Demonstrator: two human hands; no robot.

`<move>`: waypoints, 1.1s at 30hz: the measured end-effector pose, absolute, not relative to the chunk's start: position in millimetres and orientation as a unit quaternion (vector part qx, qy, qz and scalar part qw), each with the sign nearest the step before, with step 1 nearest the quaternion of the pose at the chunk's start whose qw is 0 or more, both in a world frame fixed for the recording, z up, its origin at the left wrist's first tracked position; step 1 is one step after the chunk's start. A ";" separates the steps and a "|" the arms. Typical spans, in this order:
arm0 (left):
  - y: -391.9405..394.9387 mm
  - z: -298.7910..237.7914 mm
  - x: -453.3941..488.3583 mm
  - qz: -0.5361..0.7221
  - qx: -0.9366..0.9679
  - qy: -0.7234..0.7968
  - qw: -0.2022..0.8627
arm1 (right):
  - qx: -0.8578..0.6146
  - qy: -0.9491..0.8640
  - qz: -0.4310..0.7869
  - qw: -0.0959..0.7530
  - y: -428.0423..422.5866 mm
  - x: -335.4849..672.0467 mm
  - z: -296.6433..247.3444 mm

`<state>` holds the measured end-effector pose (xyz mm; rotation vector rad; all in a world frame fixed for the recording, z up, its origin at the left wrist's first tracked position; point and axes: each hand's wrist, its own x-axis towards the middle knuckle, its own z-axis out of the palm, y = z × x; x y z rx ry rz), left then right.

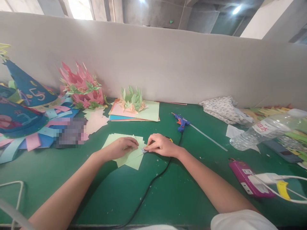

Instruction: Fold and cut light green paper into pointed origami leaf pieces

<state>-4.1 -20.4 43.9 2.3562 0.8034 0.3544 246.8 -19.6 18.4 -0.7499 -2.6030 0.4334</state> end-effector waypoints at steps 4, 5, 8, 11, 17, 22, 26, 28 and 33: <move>-17.2 41.0 -6.3 0.126 0.890 0.300 0.321 | -0.256 -0.931 0.166 0.201 -23.3 248.4 19.3; -16.4 40.0 -6.7 0.125 0.888 0.300 0.324 | -0.255 -0.931 0.168 0.201 -24.0 249.0 19.5; -14.2 37.3 -7.7 0.122 0.886 0.301 0.332 | -0.253 -0.932 0.164 0.201 -26.6 251.1 19.6; -12.3 37.1 -9.8 0.111 0.888 0.293 0.336 | -0.256 -0.932 0.153 0.205 -30.3 253.1 18.6; -16.2 42.5 -18.3 0.062 0.900 0.258 0.346 | -0.265 -0.930 0.142 0.211 -34.5 254.2 15.6; -20.7 46.8 -19.4 0.034 0.907 0.253 0.335 | -0.278 -0.923 0.145 0.223 -35.9 247.9 16.1; -20.5 48.8 -19.0 0.031 0.909 0.261 0.324 | -0.278 -0.924 0.139 0.222 -36.7 240.8 16.8; -20.2 49.5 -19.3 0.025 0.907 0.270 0.323 | -0.270 -0.929 0.130 0.218 -36.6 238.3 16.9; -20.2 51.9 -18.9 0.013 0.898 0.280 0.340 | -0.257 -0.935 0.127 0.211 -36.4 238.2 18.0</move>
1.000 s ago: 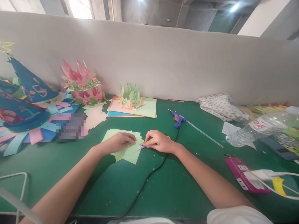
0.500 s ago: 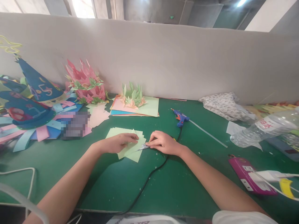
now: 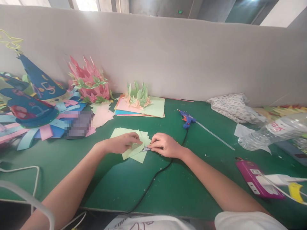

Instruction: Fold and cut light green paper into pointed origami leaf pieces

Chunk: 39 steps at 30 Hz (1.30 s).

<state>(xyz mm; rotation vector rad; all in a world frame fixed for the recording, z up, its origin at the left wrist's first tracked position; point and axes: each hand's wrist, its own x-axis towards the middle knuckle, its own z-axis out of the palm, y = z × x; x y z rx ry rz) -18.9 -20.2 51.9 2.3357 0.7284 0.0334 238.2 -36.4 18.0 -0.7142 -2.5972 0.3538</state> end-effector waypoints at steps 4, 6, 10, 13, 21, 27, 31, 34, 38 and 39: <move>-19.9 53.1 -18.2 0.014 0.892 0.285 0.349 | -0.256 -0.934 0.147 0.203 -37.6 243.7 20.0; -19.3 53.0 -18.3 0.013 0.891 0.286 0.353 | -0.257 -0.933 0.149 0.201 -38.6 245.0 20.5; -18.1 52.1 -18.8 0.010 0.888 0.286 0.359 | -0.252 -0.937 0.137 0.201 -41.0 239.3 20.2; -18.0 52.2 -19.0 0.007 0.887 0.289 0.361 | -0.245 -0.941 0.120 0.200 -42.8 233.0 19.9; -15.9 49.4 -20.3 0.009 0.884 0.285 0.370 | -0.242 -0.945 0.118 0.186 -45.0 229.2 20.1; -15.2 47.9 -20.6 0.022 0.882 0.286 0.374 | -0.241 -0.947 0.116 0.180 -47.2 221.0 20.9; -15.6 48.3 -20.8 0.021 0.884 0.283 0.372 | -0.246 -0.946 0.112 0.180 -49.7 218.1 21.9; -16.0 49.1 -20.2 0.017 0.886 0.285 0.365 | -0.245 -0.947 0.100 0.182 -52.1 215.0 21.3; -16.3 50.5 -19.4 0.018 0.889 0.284 0.360 | -0.237 -0.950 0.091 0.182 -52.7 210.2 20.2; -16.1 50.6 -19.4 0.016 0.889 0.282 0.360 | -0.232 -0.951 0.087 0.182 -52.5 208.9 20.0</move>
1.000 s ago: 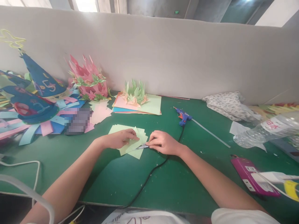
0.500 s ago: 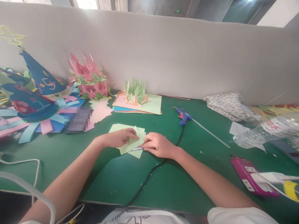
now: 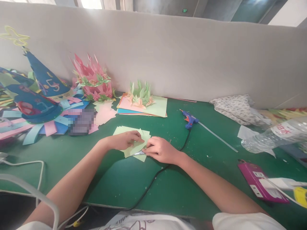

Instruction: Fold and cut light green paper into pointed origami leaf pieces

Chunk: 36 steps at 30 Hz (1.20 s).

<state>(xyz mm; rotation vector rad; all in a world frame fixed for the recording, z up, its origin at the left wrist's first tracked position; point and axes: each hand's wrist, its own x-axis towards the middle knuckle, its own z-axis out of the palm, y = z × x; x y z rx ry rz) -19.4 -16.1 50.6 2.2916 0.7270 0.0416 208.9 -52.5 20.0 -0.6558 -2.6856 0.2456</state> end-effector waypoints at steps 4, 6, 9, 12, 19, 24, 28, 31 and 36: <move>-14.9 49.9 -19.8 0.016 0.890 0.275 0.364 | -0.219 -0.955 0.072 0.187 -51.6 204.6 19.6; -14.3 48.9 -20.0 0.017 0.889 0.273 0.366 | -0.217 -0.955 0.074 0.189 -51.6 204.5 19.1; -13.7 47.3 -20.2 0.018 0.889 0.274 0.366 | -0.203 -0.957 0.098 0.183 -52.2 208.2 18.7; -13.5 46.9 -21.3 0.022 0.888 0.277 0.366 | -0.175 -0.955 0.146 0.188 -51.8 216.7 21.1; -16.4 46.7 -21.8 0.051 0.874 0.299 0.379 | -0.330 -0.866 0.142 0.347 -31.5 247.5 26.9; -25.2 37.5 -10.8 0.079 0.885 0.383 0.251 | -0.488 -0.819 0.018 0.301 -16.0 253.7 16.0; -29.8 32.2 -5.8 0.089 0.882 0.408 0.217 | -0.457 -0.844 -0.004 0.280 -24.4 236.6 15.8; -31.8 32.2 -5.0 0.110 0.882 0.390 0.241 | -0.392 -0.877 0.056 0.273 -35.8 219.4 18.0; -34.6 35.8 -2.8 0.132 0.854 0.386 0.323 | -0.388 -0.883 0.121 0.236 -43.9 208.0 16.0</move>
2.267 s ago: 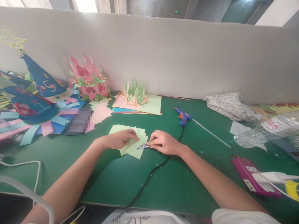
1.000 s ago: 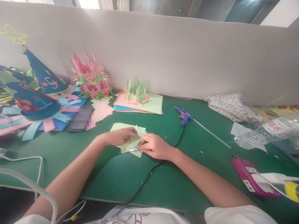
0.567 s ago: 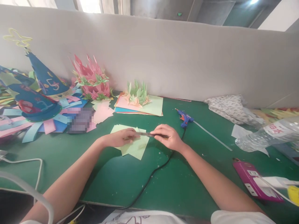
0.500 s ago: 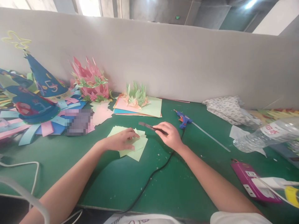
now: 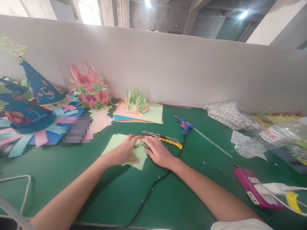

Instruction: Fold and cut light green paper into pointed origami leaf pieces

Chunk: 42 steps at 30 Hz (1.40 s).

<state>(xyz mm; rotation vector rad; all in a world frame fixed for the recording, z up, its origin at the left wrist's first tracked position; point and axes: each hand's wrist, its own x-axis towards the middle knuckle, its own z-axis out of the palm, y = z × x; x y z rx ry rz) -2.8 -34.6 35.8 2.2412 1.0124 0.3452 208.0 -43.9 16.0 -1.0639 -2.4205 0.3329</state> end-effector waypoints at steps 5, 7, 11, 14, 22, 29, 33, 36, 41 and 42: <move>-35.7 39.8 -3.1 0.127 0.841 0.390 0.354 | -0.378 -0.891 0.145 0.205 -43.7 209.4 16.3; -34.6 43.4 -5.3 0.110 0.841 0.395 0.352 | -0.378 -0.893 0.140 0.200 -43.5 209.6 17.1; -24.2 51.0 -19.5 0.070 0.829 0.434 0.344 | -0.381 -0.893 0.123 0.207 -42.9 209.9 17.7; -9.1 49.5 -38.6 0.154 0.803 0.518 0.252 | -0.388 -0.891 0.115 0.205 -42.9 210.4 17.4; 14.9 32.0 -64.9 0.182 0.711 0.678 0.040 | -0.398 -0.875 0.142 0.238 -42.5 214.8 12.5; 25.5 23.1 -77.3 0.266 0.676 0.685 -0.048 | -0.378 -0.875 0.158 0.258 -41.3 215.6 12.2; 27.9 22.7 -84.1 0.297 0.662 0.677 -0.121 | -0.376 -0.878 0.148 0.257 -41.1 214.7 12.8; 27.5 22.2 -80.8 0.292 0.683 0.659 -0.119 | -0.376 -0.879 0.139 0.260 -40.8 213.8 12.1; 19.5 19.3 -60.1 0.179 0.839 0.508 0.082 | -0.384 -0.869 0.132 0.283 -38.3 213.7 6.5; 16.5 19.5 -56.1 0.148 0.860 0.475 0.115 | -0.390 -0.862 0.130 0.297 -37.2 214.5 5.1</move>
